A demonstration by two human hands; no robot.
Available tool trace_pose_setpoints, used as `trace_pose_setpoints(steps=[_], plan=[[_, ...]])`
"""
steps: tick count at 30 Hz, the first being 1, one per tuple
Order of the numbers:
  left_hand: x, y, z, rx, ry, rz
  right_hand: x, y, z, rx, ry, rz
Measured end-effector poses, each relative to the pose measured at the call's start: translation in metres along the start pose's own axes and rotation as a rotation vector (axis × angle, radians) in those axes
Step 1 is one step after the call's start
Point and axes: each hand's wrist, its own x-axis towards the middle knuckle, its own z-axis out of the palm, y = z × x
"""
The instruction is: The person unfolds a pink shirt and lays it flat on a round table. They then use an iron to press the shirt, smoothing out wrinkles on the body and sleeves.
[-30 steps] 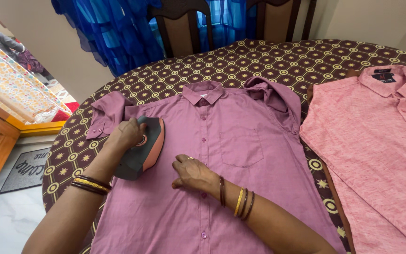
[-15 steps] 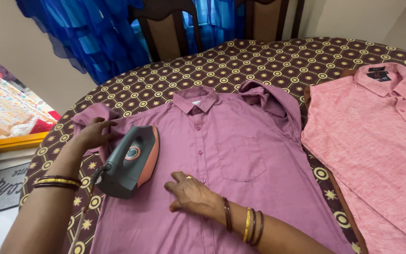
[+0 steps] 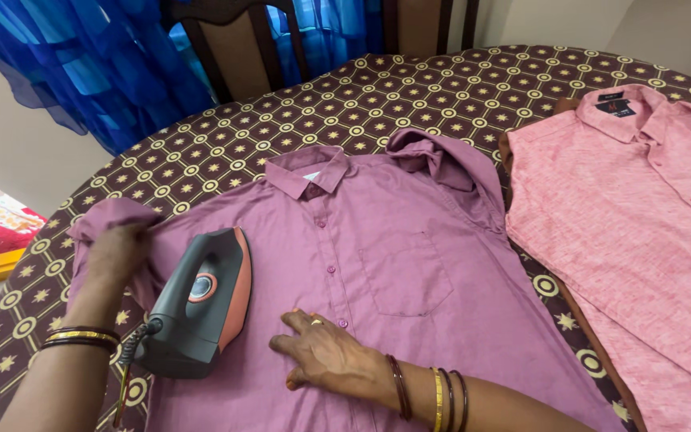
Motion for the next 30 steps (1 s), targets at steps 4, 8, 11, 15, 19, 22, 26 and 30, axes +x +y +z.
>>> trace_pose_setpoints(steps=[4, 8, 11, 15, 19, 22, 26, 30], plan=[[-0.021, -0.014, -0.004, -0.001, 0.166, -0.095, 0.001, 0.001, 0.001, 0.007, 0.004, -0.014], [-0.026, -0.002, -0.043, -0.09, 0.23, -0.018, 0.0, -0.004, -0.004, 0.004, -0.044, 0.024], [-0.042, 0.03, -0.092, -0.35, 0.177, 0.013, -0.001, -0.007, -0.007, -0.021, -0.036, -0.001], [-0.098, 0.096, -0.141, -0.617, -0.203, -0.07, -0.002, -0.012, -0.011, 0.003, -0.054, 0.055], [-0.155, 0.146, -0.141, -0.381, -0.251, 0.06, -0.003, -0.013, -0.012, 0.009, -0.085, 0.082], [-0.163, 0.154, -0.134, -0.262, -0.203, 0.148, -0.003, -0.011, -0.013, -0.015, -0.08, 0.063], [-0.167, 0.145, -0.116, -0.132, -0.349, -0.006, -0.002, -0.006, -0.01, -0.005, -0.086, 0.047], [-0.156, 0.133, -0.085, -0.193, -0.284, -0.007, -0.003, 0.001, -0.003, -0.006, -0.033, -0.01]])
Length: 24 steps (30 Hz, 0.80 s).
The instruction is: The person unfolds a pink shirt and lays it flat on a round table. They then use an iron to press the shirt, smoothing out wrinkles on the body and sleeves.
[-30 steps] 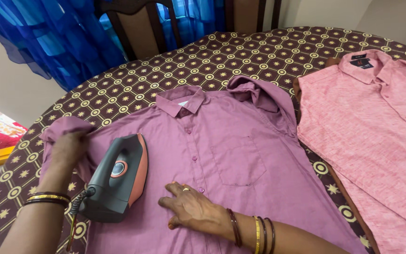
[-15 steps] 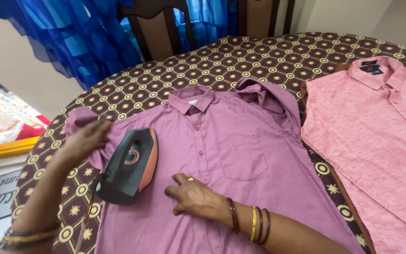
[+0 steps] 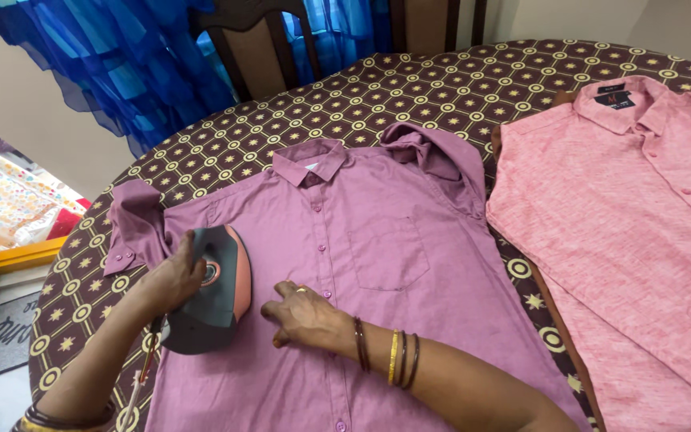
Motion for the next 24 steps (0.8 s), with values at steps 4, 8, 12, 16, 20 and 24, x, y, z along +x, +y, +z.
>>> trace_pose_setpoints(steps=[4, 8, 12, 16, 20, 24], plan=[[0.044, -0.032, 0.012, 0.077, 0.041, 0.141, 0.0, 0.003, 0.003, -0.006, -0.009, -0.006], [0.094, -0.057, 0.018, 0.856, 0.097, 0.617, 0.003, 0.002, 0.003, -0.006, -0.016, 0.012], [0.136, -0.062, 0.017, 0.795, 0.087, 0.619, 0.002, 0.001, 0.002, -0.003, -0.031, 0.045], [0.162, -0.065, 0.014, 0.44, 0.177, 0.575, 0.002, -0.001, 0.002, 0.0, -0.03, 0.04], [0.191, -0.065, 0.013, 0.908, 0.041, 0.61, 0.004, 0.002, 0.004, -0.031, -0.015, 0.015], [0.214, -0.059, 0.012, 1.264, 0.131, 0.815, 0.004, 0.004, 0.008, -0.047, 0.01, -0.007]])
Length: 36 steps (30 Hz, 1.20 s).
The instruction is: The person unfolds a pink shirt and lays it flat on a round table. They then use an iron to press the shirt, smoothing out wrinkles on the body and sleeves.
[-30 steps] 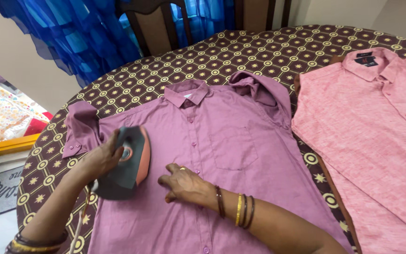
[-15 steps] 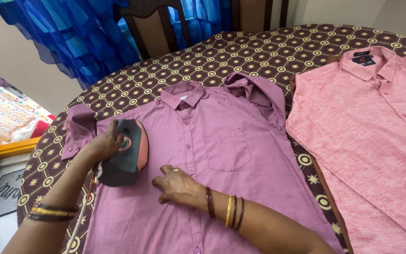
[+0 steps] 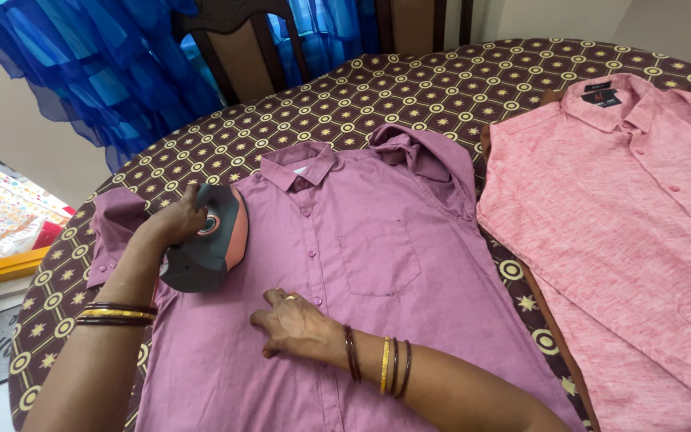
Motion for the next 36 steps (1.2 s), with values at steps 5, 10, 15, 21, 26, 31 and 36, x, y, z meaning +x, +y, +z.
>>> trace_pose_setpoints(steps=[5, 10, 15, 21, 26, 31, 36], plan=[[0.011, 0.0, -0.039, -0.326, -0.125, -0.206, 0.002, 0.0, 0.002, -0.031, -0.002, -0.012], [0.014, -0.002, -0.095, -1.091, -0.072, -0.788, 0.002, -0.002, -0.001, 0.006, -0.038, 0.039], [0.017, 0.003, -0.083, -1.099, -0.085, -0.826, 0.001, -0.003, -0.002, 0.008, -0.057, 0.053], [0.017, 0.024, -0.026, -0.46, 0.047, -0.338, -0.001, 0.001, 0.004, -0.03, -0.035, -0.007], [-0.004, 0.042, -0.063, -0.955, 0.221, -0.517, 0.014, 0.02, 0.001, -0.097, -0.158, 0.029], [-0.013, 0.051, -0.132, -1.087, 0.05, -0.658, 0.015, 0.074, -0.032, -0.517, 0.307, -0.192], [0.001, 0.042, -0.152, -1.096, 0.115, -0.682, 0.01, 0.114, -0.053, -0.248, 0.544, 0.205]])
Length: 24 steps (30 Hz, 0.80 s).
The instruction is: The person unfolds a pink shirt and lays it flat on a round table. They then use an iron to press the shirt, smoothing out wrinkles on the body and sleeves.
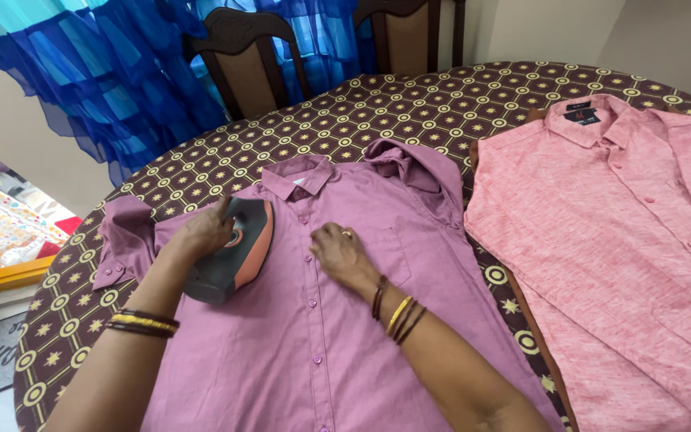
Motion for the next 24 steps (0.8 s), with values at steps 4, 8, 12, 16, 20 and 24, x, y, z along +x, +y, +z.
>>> trace_pose_setpoints(steps=[4, 8, 12, 16, 20, 24], plan=[[0.022, 0.006, -0.002, 0.053, -0.035, -0.08, 0.004, 0.011, 0.003, 0.216, 0.053, 0.127], [0.042, 0.011, -0.002, 0.102, -0.126, -0.182, 0.001, 0.013, 0.006, 0.167, 0.112, 0.07], [0.055, 0.012, -0.005, 0.075, -0.047, -0.141, -0.004, 0.009, 0.006, 0.071, 0.107, 0.012], [0.057, 0.012, -0.009, 0.071, -0.065, -0.15, -0.005, 0.006, 0.006, 0.028, 0.075, 0.022], [0.044, 0.011, -0.007, 0.079, -0.029, -0.097, -0.003, 0.006, 0.009, 0.012, 0.068, 0.044], [0.02, 0.012, -0.005, 0.062, 0.019, -0.019, -0.003, 0.008, 0.012, 0.012, 0.075, 0.041]])
